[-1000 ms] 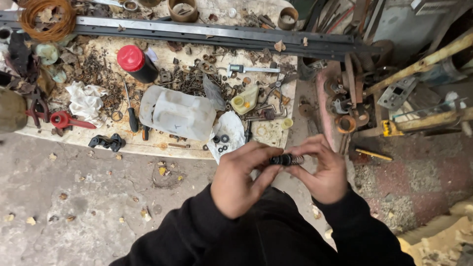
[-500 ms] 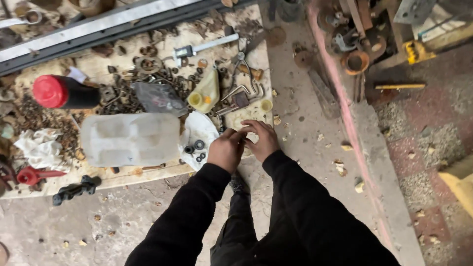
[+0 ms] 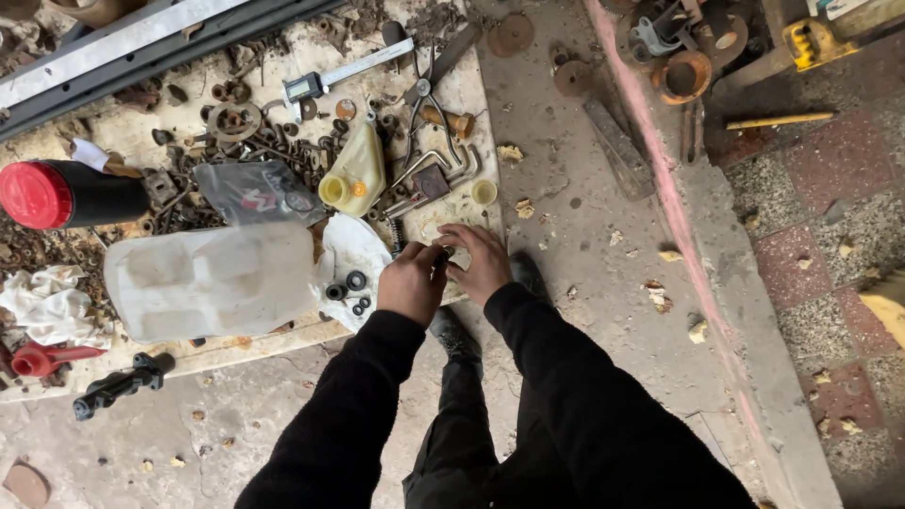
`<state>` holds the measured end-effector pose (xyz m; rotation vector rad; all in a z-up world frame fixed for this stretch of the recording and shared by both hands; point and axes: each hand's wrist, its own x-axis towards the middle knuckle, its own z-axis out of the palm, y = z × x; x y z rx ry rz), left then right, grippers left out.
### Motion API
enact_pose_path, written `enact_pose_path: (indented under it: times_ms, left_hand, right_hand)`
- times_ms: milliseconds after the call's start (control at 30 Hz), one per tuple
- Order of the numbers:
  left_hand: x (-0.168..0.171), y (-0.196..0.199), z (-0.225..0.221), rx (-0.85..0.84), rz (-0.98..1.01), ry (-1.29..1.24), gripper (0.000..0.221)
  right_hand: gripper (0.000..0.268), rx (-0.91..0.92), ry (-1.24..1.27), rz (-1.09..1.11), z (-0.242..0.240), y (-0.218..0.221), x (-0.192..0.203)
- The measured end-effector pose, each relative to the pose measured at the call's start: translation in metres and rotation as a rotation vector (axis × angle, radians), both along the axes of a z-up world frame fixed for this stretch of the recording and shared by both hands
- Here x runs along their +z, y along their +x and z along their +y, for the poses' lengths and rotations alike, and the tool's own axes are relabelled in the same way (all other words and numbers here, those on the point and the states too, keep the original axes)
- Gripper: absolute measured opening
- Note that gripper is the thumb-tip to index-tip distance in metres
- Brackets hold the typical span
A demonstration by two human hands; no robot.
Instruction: The person stands at a cluttered workbench assembling a small black mechanical component, fitting seals and a spring onto a piston by hand, then uses a screwdriver to press and seat the piston assembly into a larger black brake cylinder housing, working the parts in with the screwdriver tip.
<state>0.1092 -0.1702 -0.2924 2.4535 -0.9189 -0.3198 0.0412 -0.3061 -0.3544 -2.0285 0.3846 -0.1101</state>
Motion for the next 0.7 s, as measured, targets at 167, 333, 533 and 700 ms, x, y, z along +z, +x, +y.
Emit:
enact_pose_path:
  times_ms: [167,333,533,700]
  left_hand:
    - [-0.002,0.001,0.001,-0.004,-0.001,0.015,0.02]
    - [0.005,0.002,0.0,0.0,0.001,0.018,0.021]
    - [0.01,0.002,-0.003,0.002,0.018,0.006,0.028]
    - [0.01,0.003,-0.003,0.005,0.031,0.021,0.028]
  right_hand:
    - [0.065,0.018,-0.056,-0.033,0.001,0.0,-0.002]
    - [0.065,0.015,-0.057,-0.029,0.001,0.0,-0.004]
    - [0.065,0.017,-0.07,-0.052,0.0,0.001,-0.001]
    - [0.066,0.019,-0.049,-0.001,0.0,0.003,0.002]
